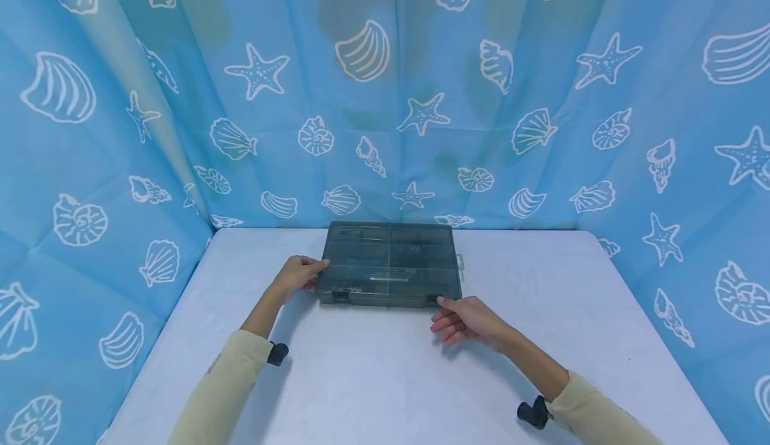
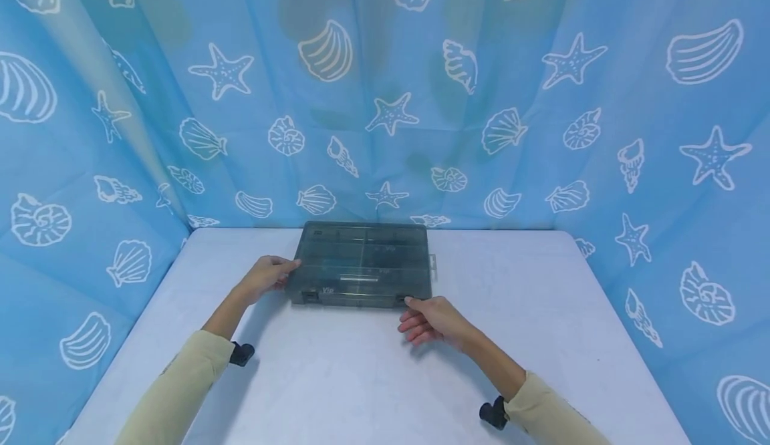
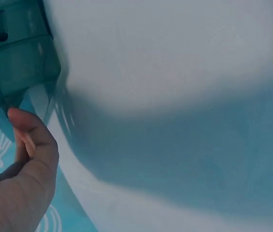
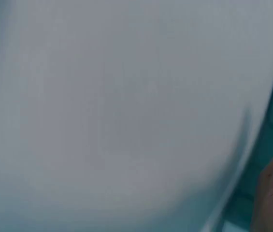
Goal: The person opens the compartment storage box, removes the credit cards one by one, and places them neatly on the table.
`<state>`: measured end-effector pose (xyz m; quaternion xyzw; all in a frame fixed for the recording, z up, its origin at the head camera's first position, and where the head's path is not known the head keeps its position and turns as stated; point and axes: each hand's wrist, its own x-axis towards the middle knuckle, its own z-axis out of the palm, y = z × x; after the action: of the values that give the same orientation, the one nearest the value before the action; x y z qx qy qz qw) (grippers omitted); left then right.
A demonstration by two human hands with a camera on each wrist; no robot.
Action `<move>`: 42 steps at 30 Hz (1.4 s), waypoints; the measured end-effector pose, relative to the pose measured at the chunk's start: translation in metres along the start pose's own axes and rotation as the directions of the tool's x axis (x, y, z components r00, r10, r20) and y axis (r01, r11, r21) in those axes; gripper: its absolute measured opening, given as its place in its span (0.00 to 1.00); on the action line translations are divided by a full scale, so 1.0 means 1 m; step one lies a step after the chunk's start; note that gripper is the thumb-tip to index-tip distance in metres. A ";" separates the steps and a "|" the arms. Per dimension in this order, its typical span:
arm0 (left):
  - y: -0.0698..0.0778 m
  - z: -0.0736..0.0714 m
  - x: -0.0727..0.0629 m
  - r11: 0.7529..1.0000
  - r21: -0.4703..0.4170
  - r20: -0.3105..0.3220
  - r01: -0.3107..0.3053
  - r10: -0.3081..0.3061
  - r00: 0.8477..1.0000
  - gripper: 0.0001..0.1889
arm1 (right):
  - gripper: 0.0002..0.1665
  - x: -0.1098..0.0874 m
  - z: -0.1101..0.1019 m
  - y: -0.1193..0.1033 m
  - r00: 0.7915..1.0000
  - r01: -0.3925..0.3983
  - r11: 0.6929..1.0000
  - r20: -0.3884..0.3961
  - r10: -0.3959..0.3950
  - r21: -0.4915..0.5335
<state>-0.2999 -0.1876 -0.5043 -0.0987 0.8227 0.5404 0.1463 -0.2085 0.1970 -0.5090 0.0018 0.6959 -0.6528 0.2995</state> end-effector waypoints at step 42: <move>-0.003 0.000 0.001 0.999 0.033 -0.046 -0.022 0.024 0.999 0.25 | 0.26 0.055 0.084 0.002 0.971 -0.197 0.870 0.209 0.111 0.452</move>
<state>-0.3001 -0.1886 -0.5069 -0.0993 0.8357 0.5261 0.1225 -0.2175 0.0997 -0.5314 0.0722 0.4852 -0.7733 0.4018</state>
